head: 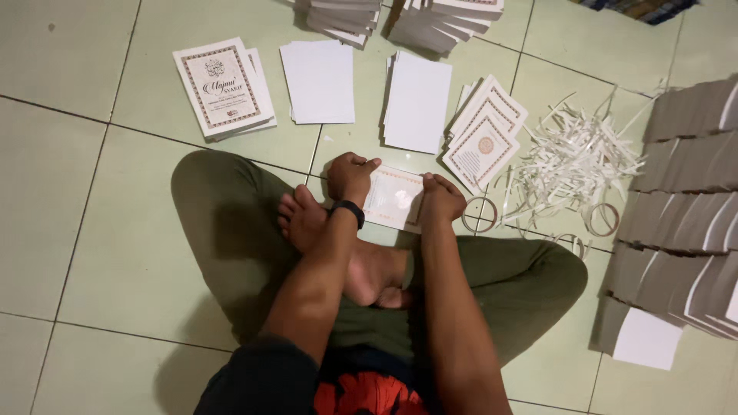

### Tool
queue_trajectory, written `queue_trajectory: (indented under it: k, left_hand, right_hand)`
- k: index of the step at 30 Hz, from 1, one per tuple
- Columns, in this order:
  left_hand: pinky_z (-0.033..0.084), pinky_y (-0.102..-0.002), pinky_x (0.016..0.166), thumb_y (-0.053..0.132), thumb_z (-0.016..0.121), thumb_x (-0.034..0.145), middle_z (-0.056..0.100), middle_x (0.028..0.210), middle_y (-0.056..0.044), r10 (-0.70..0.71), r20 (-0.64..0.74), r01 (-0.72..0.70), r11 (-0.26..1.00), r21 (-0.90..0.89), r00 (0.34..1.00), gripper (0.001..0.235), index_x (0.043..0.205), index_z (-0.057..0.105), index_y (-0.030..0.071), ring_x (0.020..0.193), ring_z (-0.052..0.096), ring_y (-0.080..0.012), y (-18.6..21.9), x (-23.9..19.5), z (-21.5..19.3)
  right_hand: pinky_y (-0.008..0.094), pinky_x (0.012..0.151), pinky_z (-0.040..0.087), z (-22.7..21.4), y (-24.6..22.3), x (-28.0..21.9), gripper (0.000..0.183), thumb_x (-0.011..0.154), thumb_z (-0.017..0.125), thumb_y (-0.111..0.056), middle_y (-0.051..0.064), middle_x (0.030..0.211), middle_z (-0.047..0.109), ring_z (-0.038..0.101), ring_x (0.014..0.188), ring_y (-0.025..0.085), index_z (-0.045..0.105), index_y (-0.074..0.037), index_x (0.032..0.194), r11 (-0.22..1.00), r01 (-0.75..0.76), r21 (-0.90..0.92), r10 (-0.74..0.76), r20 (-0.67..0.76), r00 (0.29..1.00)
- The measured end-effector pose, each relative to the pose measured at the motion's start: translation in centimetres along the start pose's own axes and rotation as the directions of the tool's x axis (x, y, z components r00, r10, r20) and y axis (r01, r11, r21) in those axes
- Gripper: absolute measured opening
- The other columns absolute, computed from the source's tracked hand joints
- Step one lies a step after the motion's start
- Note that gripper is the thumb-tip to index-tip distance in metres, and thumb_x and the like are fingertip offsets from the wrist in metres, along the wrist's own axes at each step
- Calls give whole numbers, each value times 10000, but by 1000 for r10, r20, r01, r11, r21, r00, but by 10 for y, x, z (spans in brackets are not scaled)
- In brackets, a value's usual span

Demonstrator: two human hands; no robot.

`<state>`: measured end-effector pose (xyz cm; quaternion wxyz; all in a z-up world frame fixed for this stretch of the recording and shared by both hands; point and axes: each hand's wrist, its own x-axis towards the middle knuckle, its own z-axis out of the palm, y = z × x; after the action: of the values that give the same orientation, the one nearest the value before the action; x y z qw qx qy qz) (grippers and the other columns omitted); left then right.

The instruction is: The person sits on the floor and assembles small cards by folding white paper and attaching a printed card piece. They use adhesive tape to secure the edges and then place the finished cards into a stack.

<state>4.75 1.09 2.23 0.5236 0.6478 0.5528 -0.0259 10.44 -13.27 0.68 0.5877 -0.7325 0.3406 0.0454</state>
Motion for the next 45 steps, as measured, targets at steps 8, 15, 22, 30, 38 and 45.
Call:
queue_trajectory:
  k: [8,15,22,30,38,45]
  left_hand:
    - [580,-497,947,392,605,1018,790,1065,-105,-10,-86,12,1000,24,996,302,1114,789,174,1146,710,-364,-29,9,9]
    - [595,-509,913,333,734,902,793,1044,-19,120,47,-126,979,158,992,233,1109,795,246,1102,731,-334,-40,2,5]
    - [597,-510,864,144,635,962,726,1034,-113,309,-11,-297,923,243,951,196,1114,745,86,1058,714,-354,-23,-26,-10]
    - [513,-509,934,-7,674,912,645,1041,-137,748,-161,-749,659,63,644,208,1113,704,38,1027,646,-398,-7,-56,-16]
    - [418,-592,1147,165,706,984,543,1491,-221,942,163,-911,328,-248,295,534,1488,544,100,1404,467,-489,23,-141,-52]
    - [531,-423,1006,103,617,1023,685,1266,-102,956,142,-942,281,-183,258,276,1284,708,105,1213,671,-339,33,-148,-82]
  right_hand:
    - [405,767,565,-34,24,12,203,974,700,-248,186,824,760,750,866,258,814,-81,996,960,149,-237,-139,56,989]
    - [464,899,570,-57,13,31,309,887,734,-255,170,1003,782,715,1090,377,791,-74,1132,756,427,-496,-232,408,883]
    - [666,907,515,-100,-11,85,395,884,641,-102,273,1167,579,604,1131,526,626,147,1191,79,565,-821,-165,548,820]
    - [495,749,562,-114,-38,29,173,910,724,-145,167,882,707,714,894,398,746,-26,1034,403,614,-679,-395,476,786]
    - [353,779,512,-153,-72,-88,170,890,837,-154,151,886,756,642,801,214,769,-54,1008,693,691,-203,-536,497,683]
    - [368,742,561,-157,-101,-129,161,891,786,10,149,854,776,697,754,210,789,-7,1051,590,802,90,-712,526,465]
